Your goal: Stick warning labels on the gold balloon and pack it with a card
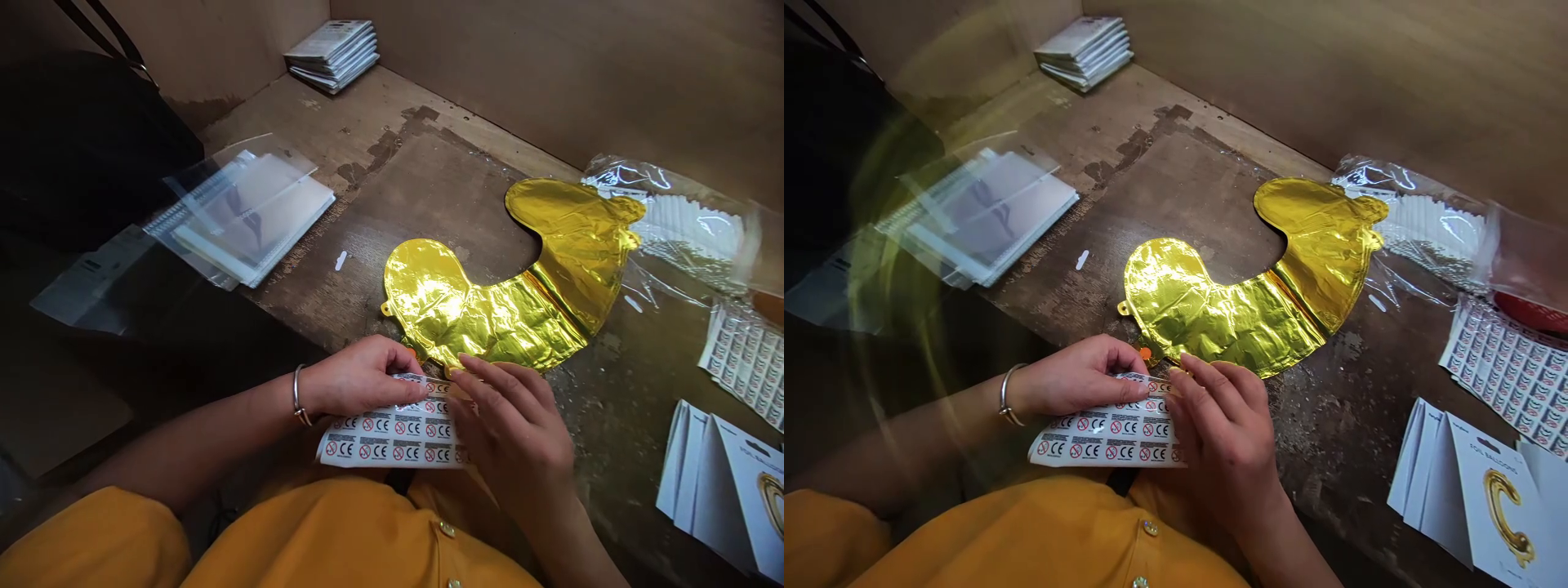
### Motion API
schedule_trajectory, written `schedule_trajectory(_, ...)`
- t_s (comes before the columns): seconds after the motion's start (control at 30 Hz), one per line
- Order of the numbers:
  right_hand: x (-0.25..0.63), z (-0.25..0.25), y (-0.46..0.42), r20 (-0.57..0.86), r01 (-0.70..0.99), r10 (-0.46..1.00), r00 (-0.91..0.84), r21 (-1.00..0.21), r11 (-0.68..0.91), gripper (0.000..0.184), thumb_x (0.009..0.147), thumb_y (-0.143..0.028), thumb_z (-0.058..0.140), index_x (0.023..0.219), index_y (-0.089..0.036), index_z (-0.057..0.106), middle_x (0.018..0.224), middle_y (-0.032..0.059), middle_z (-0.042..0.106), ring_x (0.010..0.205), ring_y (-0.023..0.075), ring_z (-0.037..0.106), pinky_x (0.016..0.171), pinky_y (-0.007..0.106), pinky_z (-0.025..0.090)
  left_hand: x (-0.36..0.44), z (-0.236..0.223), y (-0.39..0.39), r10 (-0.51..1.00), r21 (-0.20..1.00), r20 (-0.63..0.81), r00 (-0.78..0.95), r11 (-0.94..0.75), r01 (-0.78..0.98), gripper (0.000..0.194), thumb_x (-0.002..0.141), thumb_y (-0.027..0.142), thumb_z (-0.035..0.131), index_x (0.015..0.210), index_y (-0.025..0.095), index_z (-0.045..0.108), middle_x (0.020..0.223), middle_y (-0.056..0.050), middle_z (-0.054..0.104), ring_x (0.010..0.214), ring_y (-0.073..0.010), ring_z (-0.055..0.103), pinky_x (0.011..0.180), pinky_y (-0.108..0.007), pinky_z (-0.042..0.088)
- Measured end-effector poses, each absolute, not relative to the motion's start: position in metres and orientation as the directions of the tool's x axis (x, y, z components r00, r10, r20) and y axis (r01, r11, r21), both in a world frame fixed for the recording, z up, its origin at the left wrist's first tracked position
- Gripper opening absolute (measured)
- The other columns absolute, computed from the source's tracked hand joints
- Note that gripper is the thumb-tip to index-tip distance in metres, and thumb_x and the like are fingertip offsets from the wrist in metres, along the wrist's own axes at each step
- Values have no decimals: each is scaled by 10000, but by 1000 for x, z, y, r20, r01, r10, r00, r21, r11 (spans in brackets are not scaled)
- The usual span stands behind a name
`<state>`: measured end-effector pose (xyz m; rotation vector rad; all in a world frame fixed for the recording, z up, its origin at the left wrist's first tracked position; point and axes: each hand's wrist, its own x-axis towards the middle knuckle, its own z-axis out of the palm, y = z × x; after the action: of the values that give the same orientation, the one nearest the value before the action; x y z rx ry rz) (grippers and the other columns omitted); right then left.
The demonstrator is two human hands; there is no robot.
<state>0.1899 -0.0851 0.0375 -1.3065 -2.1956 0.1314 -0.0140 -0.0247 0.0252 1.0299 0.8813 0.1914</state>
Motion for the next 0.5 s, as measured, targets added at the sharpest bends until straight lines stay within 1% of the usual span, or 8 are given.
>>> schedule_trajectory(0.13, 188, 36, -86, 391, 790, 838, -381, -333, 515, 265, 818, -138, 660, 1075, -202, 655, 1067, 59, 720, 904, 216, 617, 821, 401, 473, -12, 25, -26, 534, 818, -542, 649, 514, 260, 215, 760, 337, 643, 797, 126, 626, 681, 15, 593, 559, -86, 496, 526, -203, 386)
schedule_trajectory(0.23, 188, 34, -90, 422, 789, 810, -408, -283, 545, 302, 816, -137, 667, 1108, -211, 645, 1075, 51, 723, 907, 222, 625, 822, 406, 448, -11, 25, -27, 544, 820, -549, 635, 499, 280, 208, 777, 330, 618, 805, 124, 621, 689, 12, 591, 569, -89, 502, 537, -206, 397)
schedule_trajectory(0.3, 187, 33, -91, 455, 790, 796, -399, -270, 550, 311, 806, -126, 676, 1105, -207, 642, 1071, 57, 724, 894, 219, 631, 814, 400, 451, -11, 26, -28, 559, 832, -539, 630, 467, 298, 209, 788, 335, 605, 804, 128, 619, 682, 14, 588, 574, -94, 505, 541, -209, 402)
schedule_trajectory(0.4, 186, 35, -90, 455, 804, 822, -341, -312, 506, 303, 792, -124, 691, 1082, -194, 637, 1075, 79, 716, 907, 223, 629, 818, 401, 471, -12, 27, -29, 592, 870, -491, 639, 364, 332, 216, 809, 345, 589, 801, 133, 628, 683, 13, 597, 603, -108, 522, 561, -216, 409)
schedule_trajectory(0.5, 185, 38, -88, 403, 797, 854, -329, -367, 480, 248, 808, -149, 676, 1051, -174, 635, 1075, 101, 701, 930, 229, 623, 837, 418, 477, -14, 29, -29, 634, 907, -405, 659, 188, 377, 224, 831, 348, 581, 807, 137, 652, 729, 1, 629, 676, -126, 552, 606, -224, 412)
